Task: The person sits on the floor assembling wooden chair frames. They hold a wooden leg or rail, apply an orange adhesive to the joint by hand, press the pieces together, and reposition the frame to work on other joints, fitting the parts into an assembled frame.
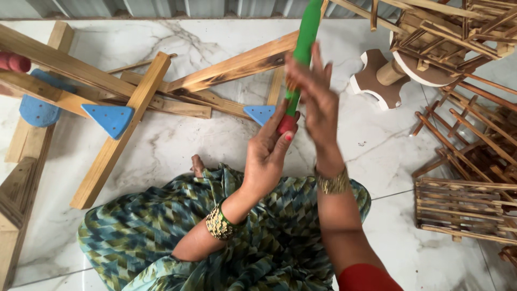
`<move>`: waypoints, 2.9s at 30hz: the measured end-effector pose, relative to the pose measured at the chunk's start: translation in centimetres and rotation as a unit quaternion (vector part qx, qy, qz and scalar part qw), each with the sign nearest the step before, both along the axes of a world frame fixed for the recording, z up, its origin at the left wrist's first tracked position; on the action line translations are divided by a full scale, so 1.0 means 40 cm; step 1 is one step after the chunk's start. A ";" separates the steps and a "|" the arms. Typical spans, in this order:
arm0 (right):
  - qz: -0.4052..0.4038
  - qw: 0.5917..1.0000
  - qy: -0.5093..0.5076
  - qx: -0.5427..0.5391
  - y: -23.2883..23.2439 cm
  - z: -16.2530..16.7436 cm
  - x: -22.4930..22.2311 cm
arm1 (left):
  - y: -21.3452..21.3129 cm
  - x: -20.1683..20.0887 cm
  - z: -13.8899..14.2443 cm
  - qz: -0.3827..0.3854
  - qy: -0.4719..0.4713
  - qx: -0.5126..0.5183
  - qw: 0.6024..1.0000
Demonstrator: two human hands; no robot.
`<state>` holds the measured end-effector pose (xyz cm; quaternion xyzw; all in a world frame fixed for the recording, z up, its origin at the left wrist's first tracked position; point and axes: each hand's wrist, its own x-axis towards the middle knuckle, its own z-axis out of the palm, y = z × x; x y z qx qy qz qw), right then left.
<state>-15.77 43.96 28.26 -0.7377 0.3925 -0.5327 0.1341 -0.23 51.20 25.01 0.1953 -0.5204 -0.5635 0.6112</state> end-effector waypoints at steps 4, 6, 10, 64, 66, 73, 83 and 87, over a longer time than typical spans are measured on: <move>0.053 0.988 -0.126 0.077 -0.219 0.096 -0.065 | 0.009 0.001 0.014 -0.005 0.001 0.033 0.999; 0.101 0.977 -0.162 0.089 -0.292 0.115 -0.092 | 0.009 0.005 0.022 -0.009 0.000 0.038 0.999; 0.107 0.988 -0.110 0.025 -0.322 0.073 -0.094 | 0.002 0.013 0.040 0.007 -0.038 0.030 0.999; -0.032 0.999 -0.026 0.021 0.072 0.121 0.029 | -0.066 -0.119 0.070 0.232 -0.141 -0.142 0.952; -0.001 0.995 -0.098 0.013 0.067 0.112 0.029 | -0.061 -0.150 0.067 0.226 -0.114 -0.142 0.957; -0.022 0.995 0.092 -0.016 0.055 0.119 -0.029 | -0.049 -0.209 0.081 0.206 0.004 -0.117 0.972; 0.087 0.950 -0.296 0.039 0.065 0.055 0.043 | -0.239 -0.074 0.034 0.240 -0.090 -0.096 0.962; 0.294 0.748 -0.529 0.272 0.062 0.047 0.004 | -0.403 -0.055 0.031 0.266 -0.038 -0.061 0.961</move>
